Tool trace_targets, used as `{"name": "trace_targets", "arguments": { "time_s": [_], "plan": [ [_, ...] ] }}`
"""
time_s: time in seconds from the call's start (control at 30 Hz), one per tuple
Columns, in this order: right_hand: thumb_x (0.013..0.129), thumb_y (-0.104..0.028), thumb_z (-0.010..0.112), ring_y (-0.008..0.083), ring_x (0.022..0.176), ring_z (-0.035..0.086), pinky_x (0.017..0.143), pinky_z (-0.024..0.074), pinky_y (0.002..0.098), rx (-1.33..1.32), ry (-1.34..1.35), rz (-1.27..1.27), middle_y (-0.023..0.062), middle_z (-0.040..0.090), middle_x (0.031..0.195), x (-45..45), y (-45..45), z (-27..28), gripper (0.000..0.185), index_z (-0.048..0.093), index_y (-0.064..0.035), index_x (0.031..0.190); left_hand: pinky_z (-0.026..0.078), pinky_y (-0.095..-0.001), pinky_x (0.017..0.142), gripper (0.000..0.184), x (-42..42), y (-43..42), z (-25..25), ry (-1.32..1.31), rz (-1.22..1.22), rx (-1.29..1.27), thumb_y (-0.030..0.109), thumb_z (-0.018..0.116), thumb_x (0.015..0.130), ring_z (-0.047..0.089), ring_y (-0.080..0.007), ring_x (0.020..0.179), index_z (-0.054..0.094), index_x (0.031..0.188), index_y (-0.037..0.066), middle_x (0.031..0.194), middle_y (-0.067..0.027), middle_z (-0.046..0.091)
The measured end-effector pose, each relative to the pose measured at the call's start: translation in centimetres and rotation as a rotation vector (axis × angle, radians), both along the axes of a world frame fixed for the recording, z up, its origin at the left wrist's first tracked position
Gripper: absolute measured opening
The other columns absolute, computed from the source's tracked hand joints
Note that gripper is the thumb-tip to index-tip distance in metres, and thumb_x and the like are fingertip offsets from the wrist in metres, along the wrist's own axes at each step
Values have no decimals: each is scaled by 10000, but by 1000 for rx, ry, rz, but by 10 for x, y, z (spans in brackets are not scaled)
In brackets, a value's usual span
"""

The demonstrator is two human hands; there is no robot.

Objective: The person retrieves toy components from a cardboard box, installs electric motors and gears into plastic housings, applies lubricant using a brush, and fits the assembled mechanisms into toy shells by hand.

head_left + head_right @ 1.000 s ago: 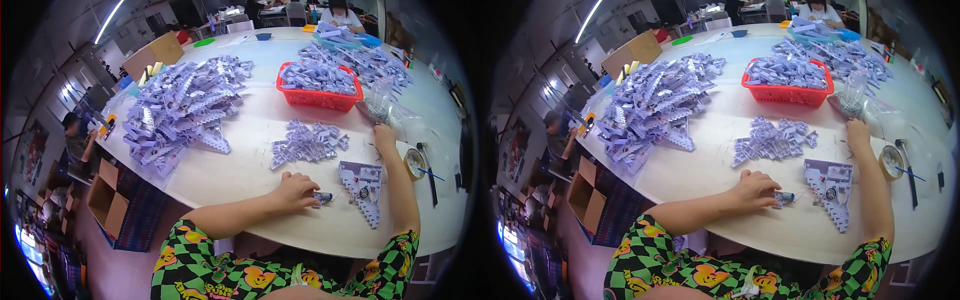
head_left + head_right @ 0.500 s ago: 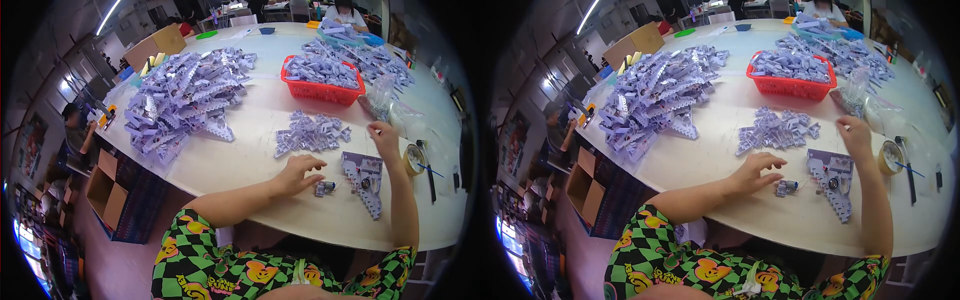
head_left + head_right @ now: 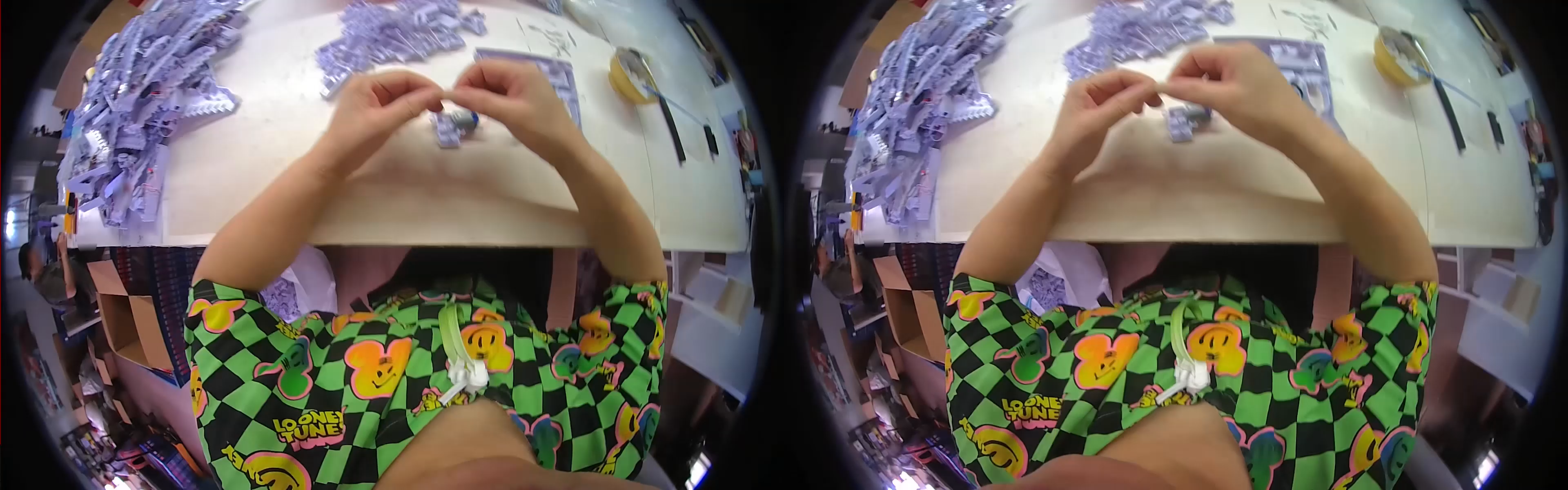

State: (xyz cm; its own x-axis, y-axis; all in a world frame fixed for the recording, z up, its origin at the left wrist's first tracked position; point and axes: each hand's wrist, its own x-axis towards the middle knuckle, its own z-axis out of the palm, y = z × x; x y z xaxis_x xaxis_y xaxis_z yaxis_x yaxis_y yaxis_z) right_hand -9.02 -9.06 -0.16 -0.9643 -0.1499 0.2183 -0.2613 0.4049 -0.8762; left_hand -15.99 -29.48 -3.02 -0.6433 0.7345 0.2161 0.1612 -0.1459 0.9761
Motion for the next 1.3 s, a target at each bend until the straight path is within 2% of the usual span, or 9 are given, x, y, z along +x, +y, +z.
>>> {"name": "trace_targets", "arguments": {
  "time_s": [0.3,0.67,0.77,0.9,0.97,1.0,1.07,1.17,1.3],
  "plan": [
    [783,-53,711,198,654,607,565,479,303,205,520,-42,74,654,833,4,-9,0,138,683,-53,919,424,-218,743,177,2,-1,1,-195,-28,0,190,646,901,547,-59,807,680,984,37,868,3,653],
    [695,-163,768,201,751,638,667,436,340,625,858,-56,10,683,841,6,5,-1,165,681,-159,836,359,-202,601,211,-4,5,-14,-216,1,-24,248,678,863,480,-34,669,714,931,52,807,15,669],
    [735,-178,746,255,689,628,614,467,340,619,878,-34,31,671,798,-1,10,-6,127,688,-136,840,427,-205,706,203,-2,2,-2,-167,1,-112,212,658,878,538,-56,769,693,974,37,878,-16,668],
    [727,-73,716,212,730,614,679,467,321,552,584,-134,20,682,921,5,15,3,174,696,-124,891,398,-188,748,220,-2,2,-5,91,123,-35,206,603,918,515,-26,815,679,1039,38,885,11,661],
    [751,-111,752,228,845,635,725,489,318,461,449,-127,79,665,926,6,17,10,117,701,-46,834,419,-219,780,247,-5,-5,-5,212,152,-284,193,668,868,543,-76,872,662,1065,45,947,-9,657],
    [754,-99,759,214,757,655,619,510,282,449,530,-75,92,668,841,3,21,8,115,711,-45,843,419,-219,780,247,-4,-3,-7,195,154,-280,193,668,868,543,-76,872,662,1065,45,947,-9,657],
    [747,-92,763,212,781,654,643,513,288,453,516,-8,93,667,857,3,21,8,121,710,-47,846,461,-287,816,355,1,1,-13,720,140,-313,177,751,774,575,-157,932,644,1086,45,1032,-49,640],
    [737,-102,767,203,820,638,691,502,308,470,485,96,76,661,922,4,19,2,131,711,-72,851,480,-347,849,448,5,7,-23,840,156,-444,174,796,694,586,-238,983,635,1087,34,1110,-86,616],
    [737,-137,765,205,831,608,738,458,335,662,472,112,46,650,1003,6,11,-4,132,714,-128,859,427,-396,841,343,12,10,-7,708,142,-446,224,785,710,584,-294,929,644,956,30,938,-129,623]
  ]
}}
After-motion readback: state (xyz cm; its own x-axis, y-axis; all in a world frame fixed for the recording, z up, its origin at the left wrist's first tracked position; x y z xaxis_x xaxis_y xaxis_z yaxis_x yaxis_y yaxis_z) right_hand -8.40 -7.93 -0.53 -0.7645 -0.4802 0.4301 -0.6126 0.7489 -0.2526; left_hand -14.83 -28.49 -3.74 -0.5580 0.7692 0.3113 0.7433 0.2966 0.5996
